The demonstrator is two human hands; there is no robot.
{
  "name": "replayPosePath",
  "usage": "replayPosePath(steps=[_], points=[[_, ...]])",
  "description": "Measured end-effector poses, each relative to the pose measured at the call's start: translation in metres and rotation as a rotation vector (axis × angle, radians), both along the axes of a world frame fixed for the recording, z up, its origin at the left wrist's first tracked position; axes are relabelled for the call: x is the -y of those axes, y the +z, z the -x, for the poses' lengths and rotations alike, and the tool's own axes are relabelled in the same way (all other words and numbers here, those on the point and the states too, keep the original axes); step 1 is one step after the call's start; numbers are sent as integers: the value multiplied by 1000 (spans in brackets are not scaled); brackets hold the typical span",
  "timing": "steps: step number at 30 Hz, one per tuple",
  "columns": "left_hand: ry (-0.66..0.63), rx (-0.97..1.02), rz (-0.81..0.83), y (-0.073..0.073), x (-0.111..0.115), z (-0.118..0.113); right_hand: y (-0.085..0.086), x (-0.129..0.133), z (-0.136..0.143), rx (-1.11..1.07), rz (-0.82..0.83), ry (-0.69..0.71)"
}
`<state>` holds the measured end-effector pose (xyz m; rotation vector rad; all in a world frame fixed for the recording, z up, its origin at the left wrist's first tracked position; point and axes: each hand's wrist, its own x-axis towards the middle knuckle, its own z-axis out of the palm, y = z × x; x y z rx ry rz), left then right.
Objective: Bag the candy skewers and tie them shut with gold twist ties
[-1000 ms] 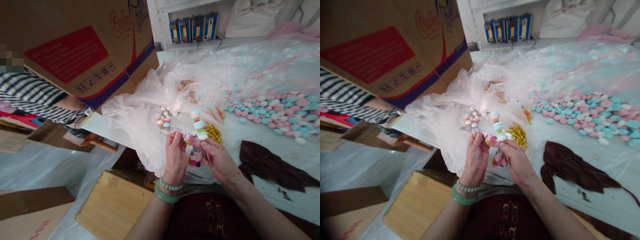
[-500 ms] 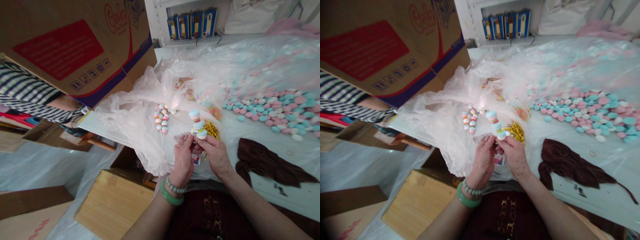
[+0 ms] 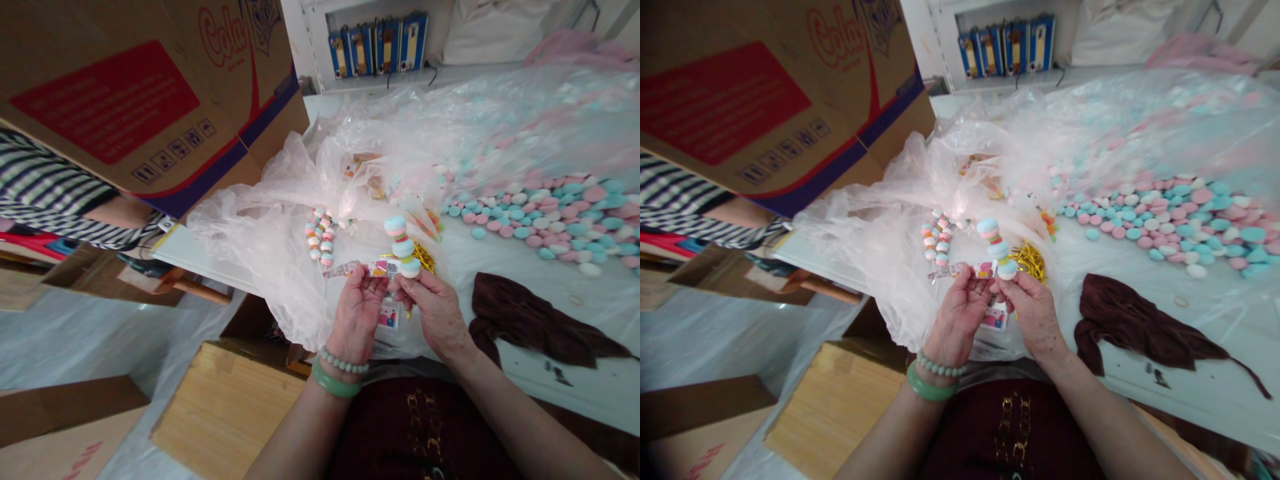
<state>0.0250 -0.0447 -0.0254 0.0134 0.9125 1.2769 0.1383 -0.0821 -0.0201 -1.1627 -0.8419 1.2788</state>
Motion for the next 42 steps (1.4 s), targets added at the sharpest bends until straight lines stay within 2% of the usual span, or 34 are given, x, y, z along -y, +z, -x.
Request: replayPosePath(steps=[4,8,12,18,24,32,36,42], points=[[108,110,95,7,-3,8,1,6,-19,56,62,-41],[136,137,121,13,-7,20,5,13,-34,342,51,-26],[82,187,102,17,-8,27,10,21,-37,592,-66,17],[31,223,49,22,-5,26,14,24,-34,792,-227,33],[17,199,55,22,-5,28,6,23,-37,991,-310,41],[56,61,-101,16,-7,30,1,31,-42,1540,-558,-122],[60,-19,-225,12,-7,33,2,31,-46,1620,-667,-139],[-2,-98,-300,7,-5,36,-5,28,-48,1616,-665,-87]])
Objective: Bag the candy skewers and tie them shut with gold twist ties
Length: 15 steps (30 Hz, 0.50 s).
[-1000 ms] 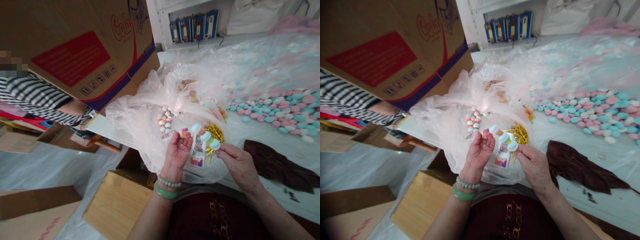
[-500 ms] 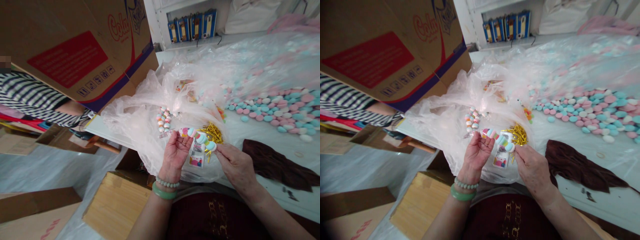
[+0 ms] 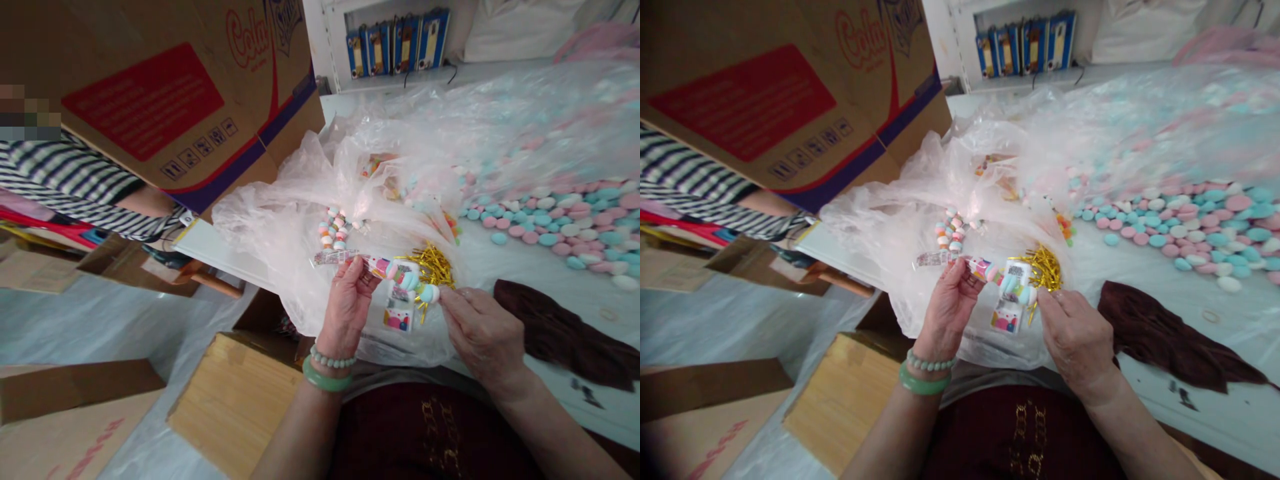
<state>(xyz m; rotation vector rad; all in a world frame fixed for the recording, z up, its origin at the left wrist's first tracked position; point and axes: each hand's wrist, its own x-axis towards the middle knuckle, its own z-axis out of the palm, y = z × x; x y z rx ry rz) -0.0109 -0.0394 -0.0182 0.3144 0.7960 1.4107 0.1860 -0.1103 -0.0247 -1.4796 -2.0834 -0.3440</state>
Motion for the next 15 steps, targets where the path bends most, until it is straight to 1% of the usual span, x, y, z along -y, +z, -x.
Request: replayPosePath(steps=[3,5,7,11,13,15], points=[[-61,-44,-16,1,2,-1,-4,-1,1,-60,75,12],[-131,-57,-20,2,4,-2,-6,-2,3,-133,176,42],[-164,-57,-18,3,4,-2,-5,-3,4,-217,330,70],[-153,-90,-16,1,6,-1,5,-5,7,-416,696,85],[-185,-127,-22,-1,8,-2,11,-6,8,-511,821,91],[-214,-147,-18,-2,9,-3,15,-8,10,-576,902,85]])
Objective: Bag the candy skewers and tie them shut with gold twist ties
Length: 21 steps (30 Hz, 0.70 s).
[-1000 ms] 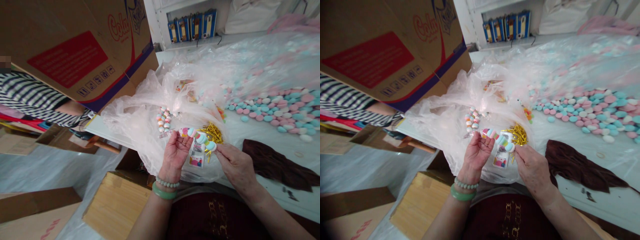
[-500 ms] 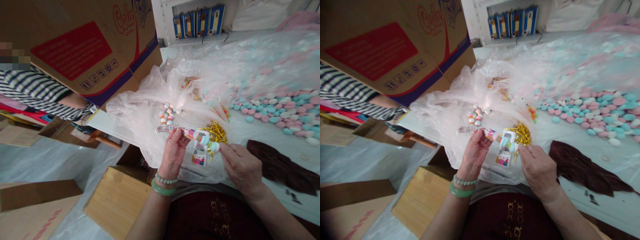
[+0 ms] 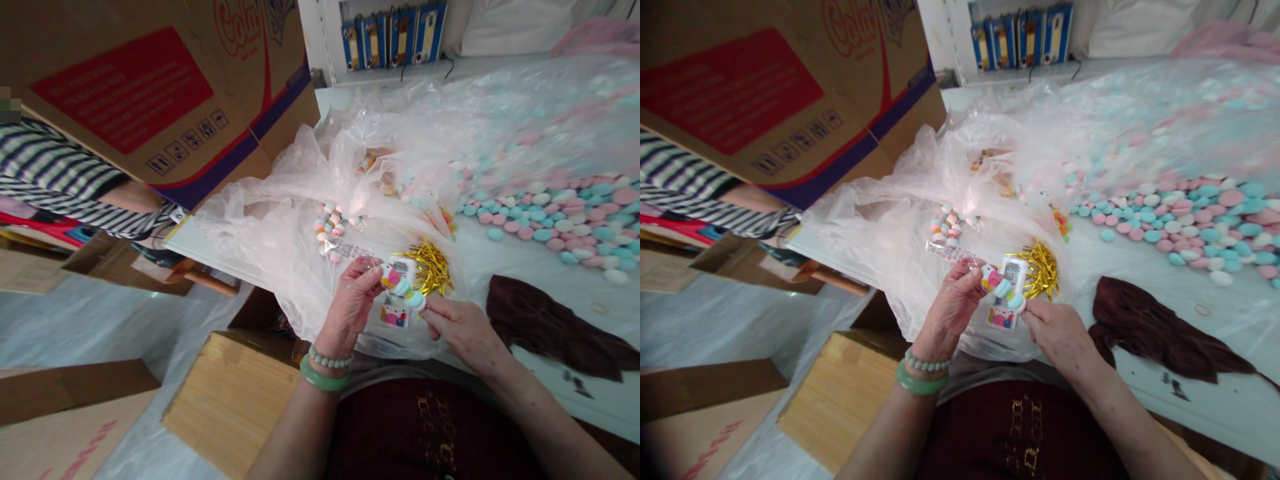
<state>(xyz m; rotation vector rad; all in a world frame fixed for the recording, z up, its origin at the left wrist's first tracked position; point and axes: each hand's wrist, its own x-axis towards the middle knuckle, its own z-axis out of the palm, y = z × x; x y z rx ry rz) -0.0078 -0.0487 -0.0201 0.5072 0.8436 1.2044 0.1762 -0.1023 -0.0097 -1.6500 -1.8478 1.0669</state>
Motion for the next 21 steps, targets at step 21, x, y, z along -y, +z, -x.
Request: replayPosePath(steps=[21], points=[[-27,152,165,-5,10,-26,-5,7,24,-528,490,-99]])
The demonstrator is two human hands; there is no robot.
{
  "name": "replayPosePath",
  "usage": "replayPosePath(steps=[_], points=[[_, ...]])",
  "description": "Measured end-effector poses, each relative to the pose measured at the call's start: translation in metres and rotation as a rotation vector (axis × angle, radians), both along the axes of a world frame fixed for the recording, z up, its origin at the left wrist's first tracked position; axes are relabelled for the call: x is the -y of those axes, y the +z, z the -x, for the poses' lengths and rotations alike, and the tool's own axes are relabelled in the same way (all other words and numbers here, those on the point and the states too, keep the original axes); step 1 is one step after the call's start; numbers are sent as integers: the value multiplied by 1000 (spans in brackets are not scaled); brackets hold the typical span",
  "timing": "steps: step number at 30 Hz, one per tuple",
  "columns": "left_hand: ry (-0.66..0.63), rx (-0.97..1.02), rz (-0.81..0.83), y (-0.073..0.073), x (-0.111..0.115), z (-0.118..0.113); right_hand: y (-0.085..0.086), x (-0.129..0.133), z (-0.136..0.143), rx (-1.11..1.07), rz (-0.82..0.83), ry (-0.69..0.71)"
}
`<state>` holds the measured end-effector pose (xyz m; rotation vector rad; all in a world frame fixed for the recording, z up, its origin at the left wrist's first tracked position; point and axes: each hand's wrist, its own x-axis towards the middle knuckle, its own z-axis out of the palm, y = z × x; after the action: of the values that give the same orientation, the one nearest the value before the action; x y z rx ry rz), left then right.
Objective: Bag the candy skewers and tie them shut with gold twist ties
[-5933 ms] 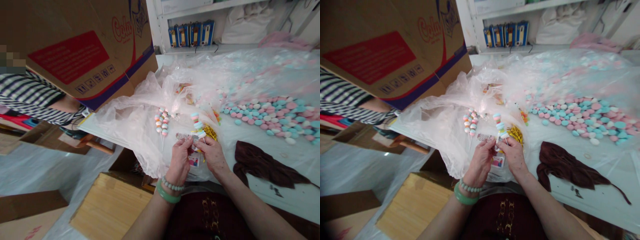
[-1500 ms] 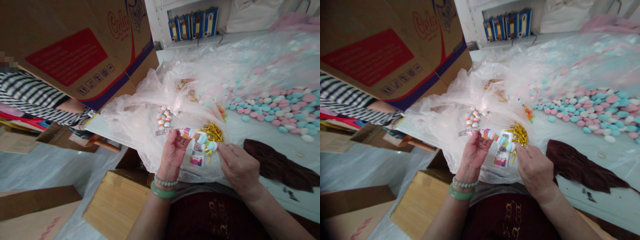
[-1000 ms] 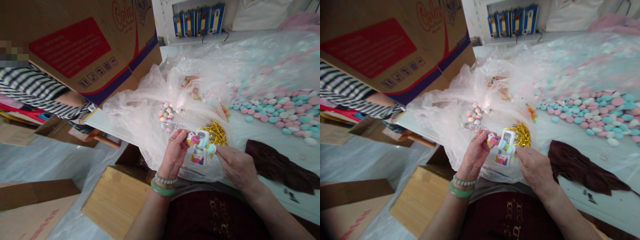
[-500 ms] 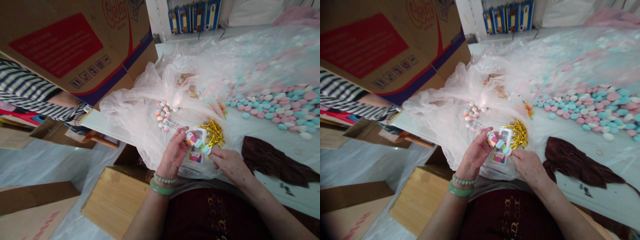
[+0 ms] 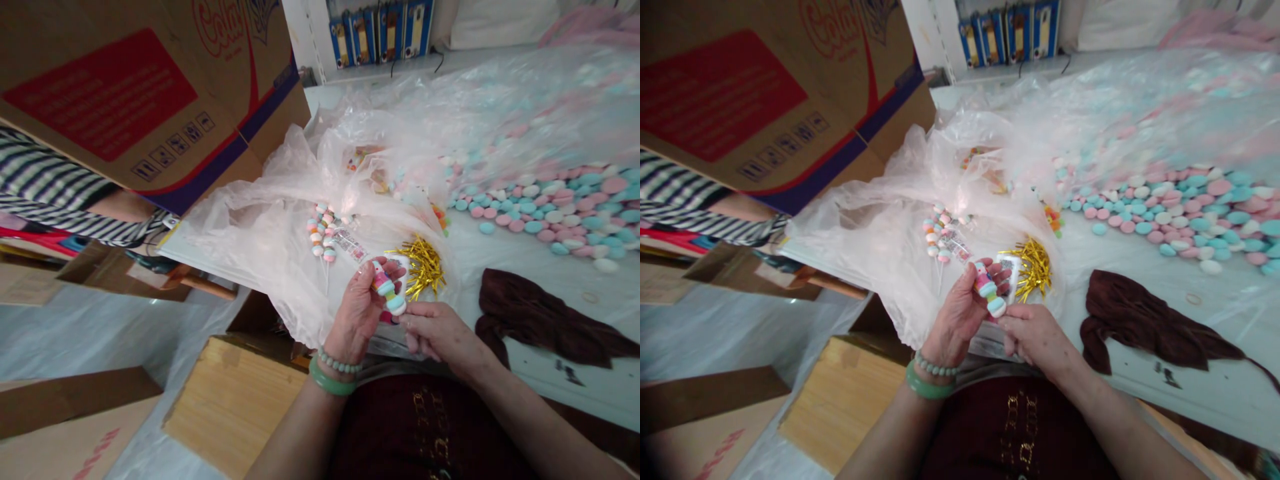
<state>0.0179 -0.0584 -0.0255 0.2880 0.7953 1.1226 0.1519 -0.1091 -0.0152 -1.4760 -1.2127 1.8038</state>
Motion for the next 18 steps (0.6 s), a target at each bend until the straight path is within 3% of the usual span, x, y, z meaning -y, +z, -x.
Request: replayPosePath(steps=[5,9,12,18], points=[[-75,-4,-1,1,2,3,-11,-7,-9,-614,447,-70],[-126,-21,7,4,2,1,-18,-11,-10,-860,588,-48],[-131,-18,42,7,-1,2,-14,-10,-3,-732,459,-76],[-71,-80,79,8,-11,14,-5,-10,3,-68,6,-267]])
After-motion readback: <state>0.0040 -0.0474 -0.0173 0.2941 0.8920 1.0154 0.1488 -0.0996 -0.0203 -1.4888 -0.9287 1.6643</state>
